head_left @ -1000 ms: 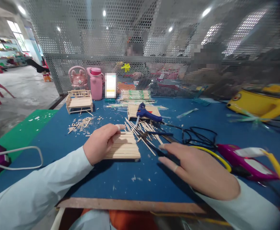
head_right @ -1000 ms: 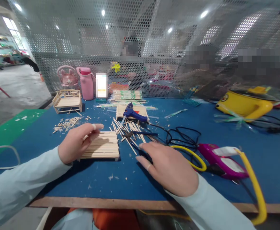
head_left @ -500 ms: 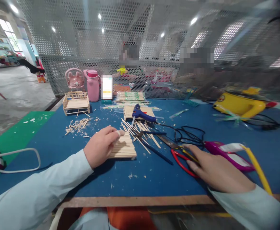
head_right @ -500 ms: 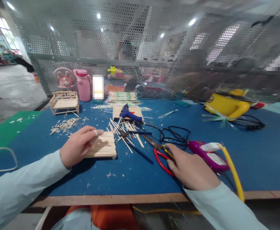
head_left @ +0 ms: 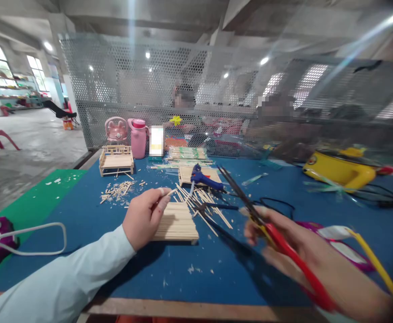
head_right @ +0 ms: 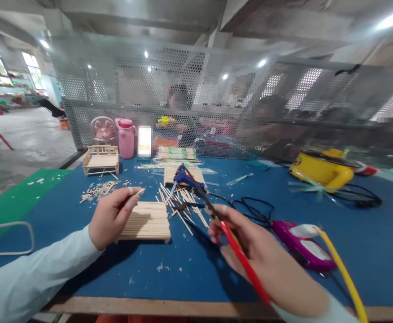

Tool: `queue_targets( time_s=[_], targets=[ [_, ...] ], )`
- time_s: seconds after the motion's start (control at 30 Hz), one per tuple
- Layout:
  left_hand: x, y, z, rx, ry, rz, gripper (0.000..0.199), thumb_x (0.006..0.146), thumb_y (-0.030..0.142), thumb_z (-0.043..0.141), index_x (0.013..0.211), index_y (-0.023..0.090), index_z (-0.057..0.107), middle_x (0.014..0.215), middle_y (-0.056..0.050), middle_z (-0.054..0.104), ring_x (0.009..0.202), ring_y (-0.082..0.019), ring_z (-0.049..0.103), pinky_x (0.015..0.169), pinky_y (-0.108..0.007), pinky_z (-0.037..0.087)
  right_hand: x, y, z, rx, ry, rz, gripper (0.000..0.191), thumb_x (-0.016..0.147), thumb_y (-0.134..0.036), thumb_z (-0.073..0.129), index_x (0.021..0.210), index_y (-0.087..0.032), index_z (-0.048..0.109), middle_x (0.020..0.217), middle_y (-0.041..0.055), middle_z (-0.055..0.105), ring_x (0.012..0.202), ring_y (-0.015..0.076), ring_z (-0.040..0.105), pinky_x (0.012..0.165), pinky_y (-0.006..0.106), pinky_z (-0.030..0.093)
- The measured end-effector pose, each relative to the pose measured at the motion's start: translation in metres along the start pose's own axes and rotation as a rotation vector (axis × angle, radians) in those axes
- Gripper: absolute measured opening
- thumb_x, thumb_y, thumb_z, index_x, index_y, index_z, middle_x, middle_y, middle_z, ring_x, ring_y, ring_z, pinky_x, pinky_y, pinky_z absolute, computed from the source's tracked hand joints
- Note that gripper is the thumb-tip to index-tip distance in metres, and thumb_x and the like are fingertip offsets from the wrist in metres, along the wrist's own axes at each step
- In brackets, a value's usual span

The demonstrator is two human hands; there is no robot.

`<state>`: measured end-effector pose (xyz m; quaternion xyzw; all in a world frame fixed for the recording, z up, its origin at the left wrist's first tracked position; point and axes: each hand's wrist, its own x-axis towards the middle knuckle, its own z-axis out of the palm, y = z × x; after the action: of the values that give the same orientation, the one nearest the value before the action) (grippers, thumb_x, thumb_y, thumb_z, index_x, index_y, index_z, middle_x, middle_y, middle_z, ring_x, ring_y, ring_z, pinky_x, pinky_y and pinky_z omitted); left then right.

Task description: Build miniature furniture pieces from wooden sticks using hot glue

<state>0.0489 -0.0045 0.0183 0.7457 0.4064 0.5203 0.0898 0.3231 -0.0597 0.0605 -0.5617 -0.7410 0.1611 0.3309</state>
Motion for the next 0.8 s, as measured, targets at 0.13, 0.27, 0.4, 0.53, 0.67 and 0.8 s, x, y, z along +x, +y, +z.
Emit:
queue_targets(
  time_s=[0.13,0.27,0.4,0.53,0.67,0.8],
  targets=[
    [-0.003,-0.004,0.001,-0.019,0.043,-0.023,0.02,0.085,0.023,0.05,0.094,0.015,0.065,0.084,-0.005,0.071,0.07,-0.013,0.065,0.066,-0.022,0.051,0.05,-0.042,0.044,0.189,-0.046,-0.101,0.029,0.076,-0.04,0.052,0.097,-0.02,0.05,0.07,0.0008,0.057,0.062,0.0145,0.055,0.059,0.028,0.048],
    [-0.002,-0.006,0.001,-0.063,0.091,-0.06,0.021,0.085,0.023,0.048,0.097,0.016,0.065,0.078,-0.004,0.071,0.069,-0.013,0.066,0.067,-0.021,0.052,0.074,-0.043,0.072,0.066,-0.01,-0.271,0.032,0.072,-0.037,0.059,0.095,-0.019,0.049,0.073,0.0003,0.056,0.062,0.0142,0.05,0.061,0.029,0.044],
    [-0.002,-0.004,0.0,-0.116,0.079,-0.057,0.021,0.086,0.022,0.047,0.098,0.016,0.063,0.075,-0.002,0.071,0.067,-0.012,0.065,0.065,-0.021,0.051,0.067,-0.033,0.081,-0.038,-0.001,-0.327,0.043,0.065,-0.038,0.067,0.099,-0.018,0.05,0.089,0.0055,0.059,0.077,0.019,0.054,0.07,0.033,0.045],
    [-0.003,0.002,-0.002,-0.121,0.03,-0.032,0.019,0.086,0.022,0.048,0.095,0.016,0.064,0.076,-0.003,0.07,0.066,-0.012,0.063,0.065,-0.021,0.05,0.058,-0.034,0.084,0.022,-0.014,-0.362,0.042,0.065,-0.035,0.067,0.1,-0.019,0.049,0.092,0.0064,0.058,0.081,0.02,0.055,0.073,0.035,0.045],
    [-0.004,0.004,-0.003,-0.078,-0.014,-0.012,0.019,0.086,0.022,0.049,0.09,0.017,0.066,0.074,-0.002,0.07,0.064,-0.012,0.061,0.06,-0.02,0.048,0.056,-0.038,0.087,0.067,-0.031,-0.403,0.043,0.065,-0.034,0.068,0.099,-0.019,0.047,0.095,0.0074,0.056,0.085,0.0211,0.054,0.076,0.036,0.045],
    [-0.007,0.0,-0.002,-0.058,0.042,-0.023,0.02,0.084,0.022,0.051,0.093,0.018,0.068,0.083,-0.004,0.072,0.071,-0.014,0.065,0.064,-0.022,0.05,0.055,-0.037,0.09,0.061,-0.035,-0.443,0.047,0.065,-0.036,0.069,0.103,-0.02,0.046,0.097,0.0083,0.055,0.09,0.0229,0.054,0.08,0.039,0.045]
  ],
)
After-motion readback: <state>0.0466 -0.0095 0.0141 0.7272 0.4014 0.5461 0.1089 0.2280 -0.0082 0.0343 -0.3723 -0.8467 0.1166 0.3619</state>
